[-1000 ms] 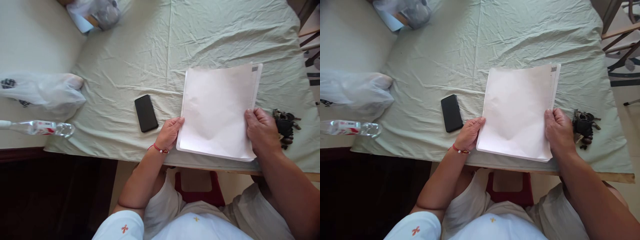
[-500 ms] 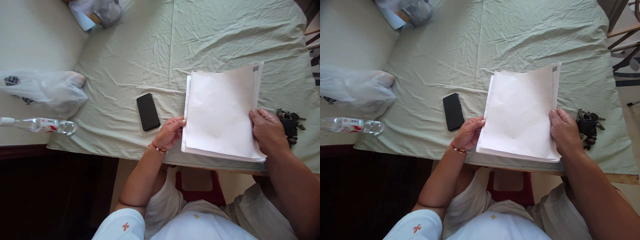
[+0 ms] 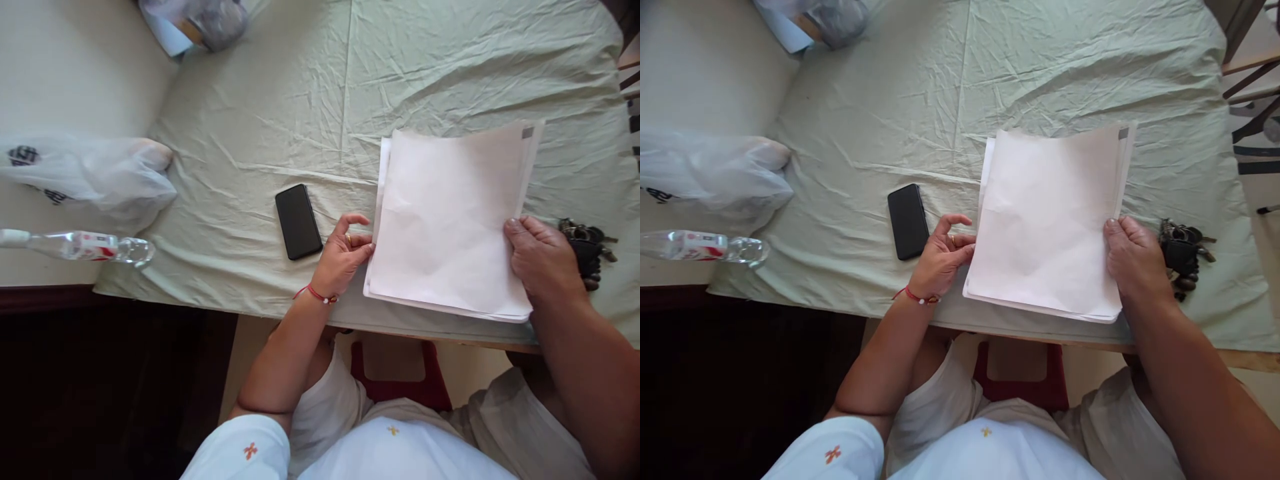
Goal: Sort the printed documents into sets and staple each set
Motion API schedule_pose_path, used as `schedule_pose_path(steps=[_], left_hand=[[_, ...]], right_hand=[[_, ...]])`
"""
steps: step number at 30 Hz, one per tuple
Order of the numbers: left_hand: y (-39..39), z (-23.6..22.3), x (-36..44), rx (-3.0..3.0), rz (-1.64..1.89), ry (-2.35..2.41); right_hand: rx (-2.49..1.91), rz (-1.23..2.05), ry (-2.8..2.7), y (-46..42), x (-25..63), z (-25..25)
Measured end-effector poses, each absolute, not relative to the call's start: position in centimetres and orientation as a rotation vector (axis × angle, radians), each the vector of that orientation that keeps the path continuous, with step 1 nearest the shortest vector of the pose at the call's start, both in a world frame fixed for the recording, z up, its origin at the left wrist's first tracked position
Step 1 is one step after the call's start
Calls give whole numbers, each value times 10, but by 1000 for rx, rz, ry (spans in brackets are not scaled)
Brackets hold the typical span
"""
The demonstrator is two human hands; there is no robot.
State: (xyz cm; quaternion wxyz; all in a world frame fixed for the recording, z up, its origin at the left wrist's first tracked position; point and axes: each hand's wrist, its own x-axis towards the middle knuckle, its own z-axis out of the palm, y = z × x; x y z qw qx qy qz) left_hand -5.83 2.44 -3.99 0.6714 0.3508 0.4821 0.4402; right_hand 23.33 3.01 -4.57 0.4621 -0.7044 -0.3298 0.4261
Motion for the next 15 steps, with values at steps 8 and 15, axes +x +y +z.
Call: schedule_pose_path(steps=[8,15], left_hand=[[21,-38,-60,803,873,1084],[21,-47,-63,882,877,1143]], right_hand=[[-1773,1024,-845,30,229,-43],[-1772,986,-922,27,227,-50]])
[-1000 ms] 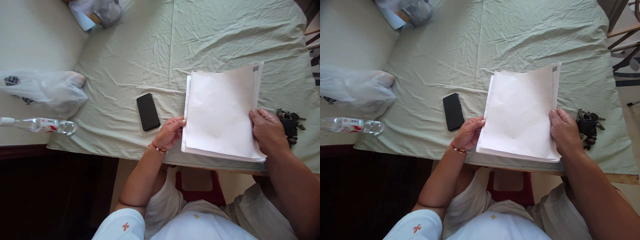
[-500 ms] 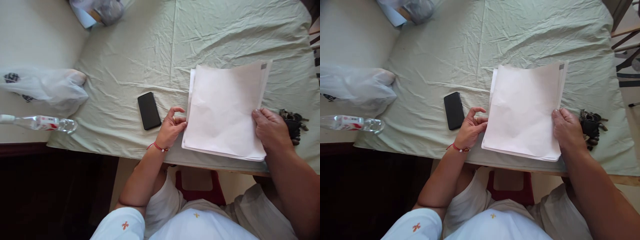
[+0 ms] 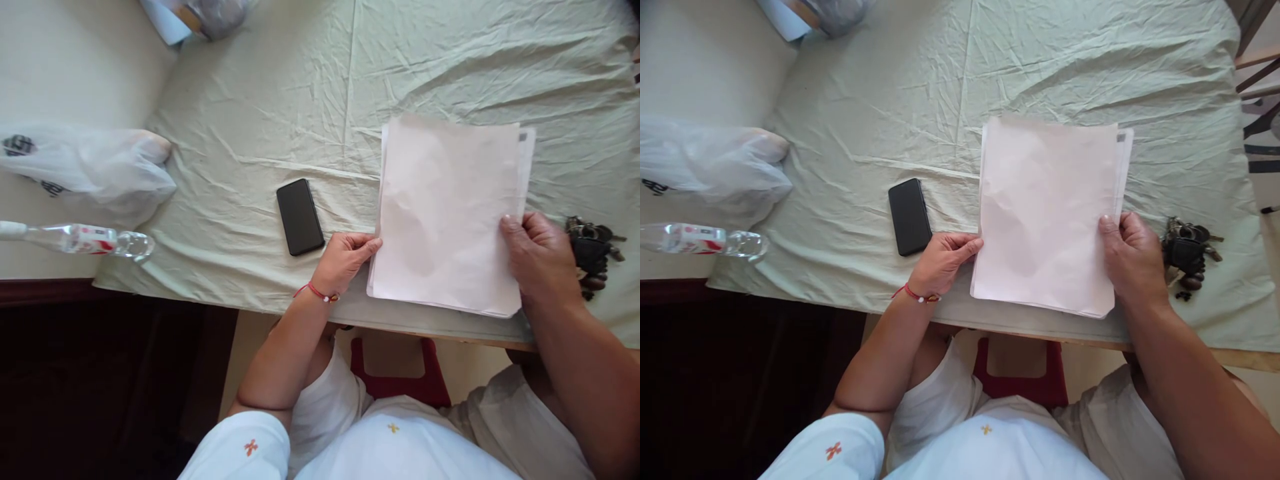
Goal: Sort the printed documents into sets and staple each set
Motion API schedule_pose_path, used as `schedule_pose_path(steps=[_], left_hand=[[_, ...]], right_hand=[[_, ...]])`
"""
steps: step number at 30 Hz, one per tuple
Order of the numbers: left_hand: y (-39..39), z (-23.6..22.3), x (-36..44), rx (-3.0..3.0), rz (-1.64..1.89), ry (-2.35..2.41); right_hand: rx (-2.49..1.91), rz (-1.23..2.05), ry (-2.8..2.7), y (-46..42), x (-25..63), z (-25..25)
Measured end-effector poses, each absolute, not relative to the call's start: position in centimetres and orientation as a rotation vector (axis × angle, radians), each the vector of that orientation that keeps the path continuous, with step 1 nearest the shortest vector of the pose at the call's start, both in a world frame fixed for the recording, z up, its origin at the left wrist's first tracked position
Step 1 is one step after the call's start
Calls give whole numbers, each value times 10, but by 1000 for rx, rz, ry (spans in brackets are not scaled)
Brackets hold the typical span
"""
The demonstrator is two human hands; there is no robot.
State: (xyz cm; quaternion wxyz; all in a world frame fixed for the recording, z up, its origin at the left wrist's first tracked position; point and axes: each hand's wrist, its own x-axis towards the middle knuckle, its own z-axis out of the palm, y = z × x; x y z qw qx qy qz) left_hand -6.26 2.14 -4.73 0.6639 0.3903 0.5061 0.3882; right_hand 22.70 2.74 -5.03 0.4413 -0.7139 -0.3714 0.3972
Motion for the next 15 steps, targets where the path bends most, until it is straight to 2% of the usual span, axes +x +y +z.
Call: schedule_pose_path(steps=[15], left_hand=[[22,-33,-78,1002,578,1078]], right_hand=[[-1823,918,-978,29,229,-50]])
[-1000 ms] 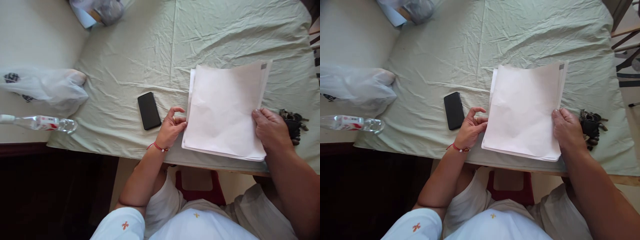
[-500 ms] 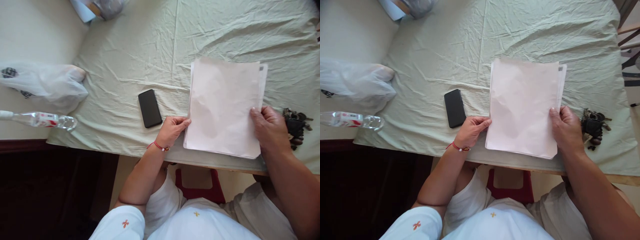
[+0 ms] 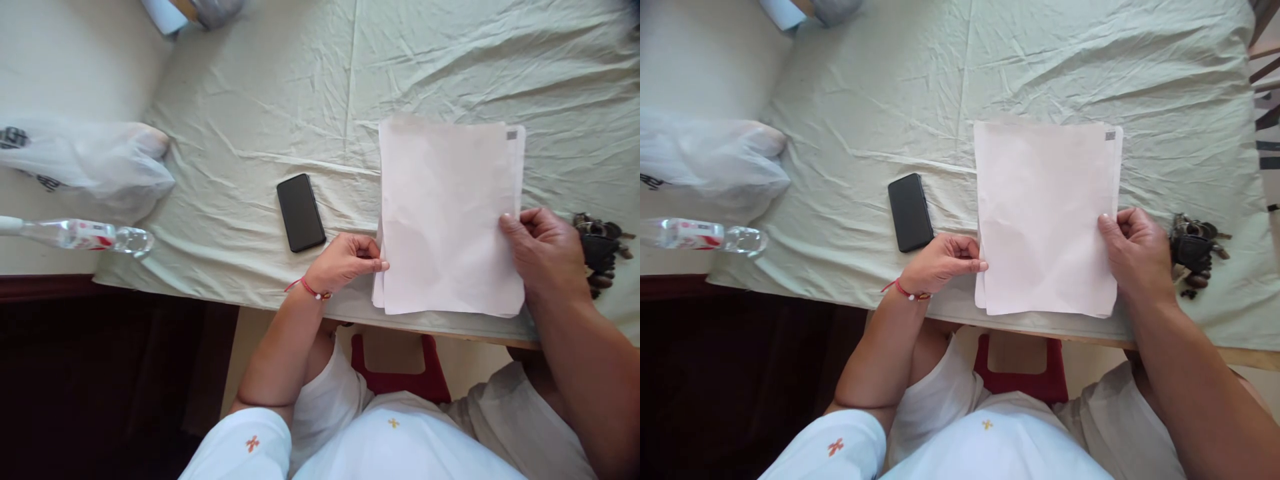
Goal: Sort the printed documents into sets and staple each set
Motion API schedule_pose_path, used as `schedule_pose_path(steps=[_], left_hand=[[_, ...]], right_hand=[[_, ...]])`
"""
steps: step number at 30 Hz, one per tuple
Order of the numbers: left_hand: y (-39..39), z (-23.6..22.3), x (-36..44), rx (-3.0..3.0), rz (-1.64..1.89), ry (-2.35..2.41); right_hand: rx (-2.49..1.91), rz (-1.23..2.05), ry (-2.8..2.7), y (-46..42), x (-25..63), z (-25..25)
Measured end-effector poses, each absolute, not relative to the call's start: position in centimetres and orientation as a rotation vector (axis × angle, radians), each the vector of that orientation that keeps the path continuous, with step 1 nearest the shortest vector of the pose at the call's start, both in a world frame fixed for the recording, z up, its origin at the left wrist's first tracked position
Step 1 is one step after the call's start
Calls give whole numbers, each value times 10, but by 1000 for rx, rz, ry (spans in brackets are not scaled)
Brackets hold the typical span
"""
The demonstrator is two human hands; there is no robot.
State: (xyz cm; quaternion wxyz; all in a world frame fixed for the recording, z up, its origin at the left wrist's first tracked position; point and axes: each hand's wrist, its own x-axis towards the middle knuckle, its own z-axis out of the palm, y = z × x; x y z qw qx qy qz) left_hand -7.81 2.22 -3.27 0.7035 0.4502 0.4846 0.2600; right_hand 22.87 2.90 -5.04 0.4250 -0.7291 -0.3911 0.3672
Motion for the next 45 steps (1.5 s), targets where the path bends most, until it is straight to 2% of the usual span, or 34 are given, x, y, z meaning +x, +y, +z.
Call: schedule_pose_path(steps=[6,29,45], left_hand=[[23,-32,-81,1008,638,1034],[23,-26,-88,1157,363,1066],[20,-27,-86,1093,453,1082]], right_hand=[[-1801,897,-951,29,228,-49],[-1739,889,-874,32,225,-52],[-1576,1076,-765,33,225,-55]])
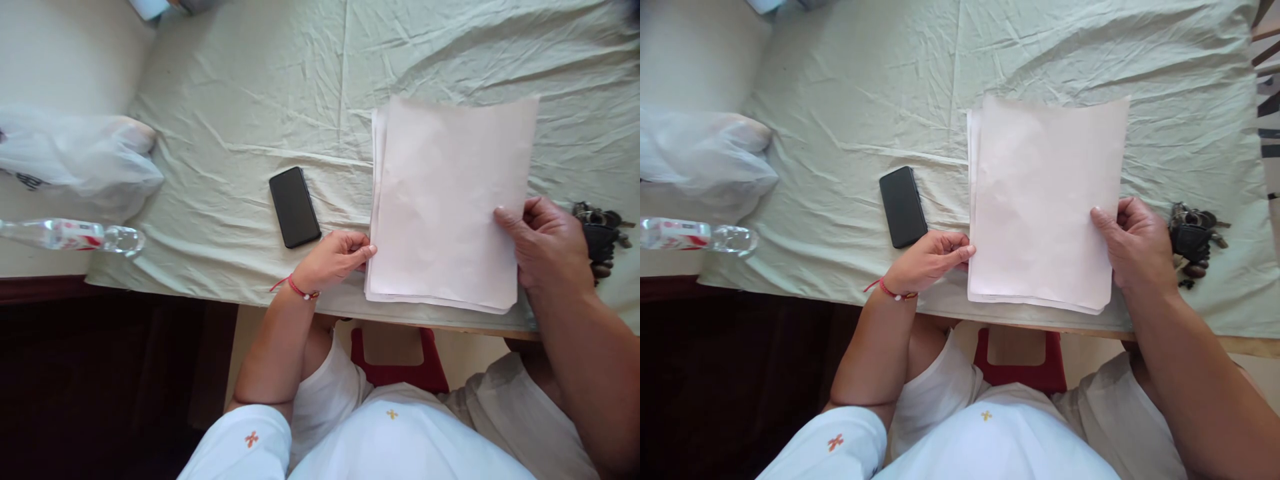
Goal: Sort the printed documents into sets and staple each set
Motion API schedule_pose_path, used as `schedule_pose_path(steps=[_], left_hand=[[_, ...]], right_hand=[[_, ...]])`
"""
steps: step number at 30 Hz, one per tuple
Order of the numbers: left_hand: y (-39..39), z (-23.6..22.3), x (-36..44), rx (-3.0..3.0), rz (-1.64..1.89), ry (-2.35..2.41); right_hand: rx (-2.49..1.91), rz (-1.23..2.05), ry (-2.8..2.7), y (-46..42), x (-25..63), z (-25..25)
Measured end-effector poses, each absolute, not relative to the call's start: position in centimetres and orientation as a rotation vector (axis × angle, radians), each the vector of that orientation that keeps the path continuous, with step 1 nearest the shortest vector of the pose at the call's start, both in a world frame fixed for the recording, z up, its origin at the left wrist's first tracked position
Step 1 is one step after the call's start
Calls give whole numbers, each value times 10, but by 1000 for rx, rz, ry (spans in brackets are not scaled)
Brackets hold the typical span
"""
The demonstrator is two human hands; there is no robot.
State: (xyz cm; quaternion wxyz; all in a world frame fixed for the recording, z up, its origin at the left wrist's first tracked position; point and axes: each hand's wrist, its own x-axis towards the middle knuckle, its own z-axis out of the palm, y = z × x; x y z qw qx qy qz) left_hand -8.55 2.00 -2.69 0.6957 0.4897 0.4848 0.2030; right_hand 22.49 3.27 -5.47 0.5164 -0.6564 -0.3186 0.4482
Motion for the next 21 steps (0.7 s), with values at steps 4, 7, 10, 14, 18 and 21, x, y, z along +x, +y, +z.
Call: schedule_pose_path(steps=[4,7,10,14,18,21], left_hand=[[20,-25,-85,1024,460,1089],[20,-25,-86,1039,440,1103],[20,-27,-85,1108,433,1119],[19,-26,-83,1151,484,1111],[17,-22,-81,1058,553,1153],[18,-21,-82,1011,569,1172]], right_hand=[[-1549,1084,-738,34,226,-58],[-1521,995,-767,34,228,-59],[-1544,924,-815,35,229,-60],[-1596,897,-856,35,229,-60],[-1594,897,-878,34,227,-58],[-1596,912,-880,31,226,-56]])
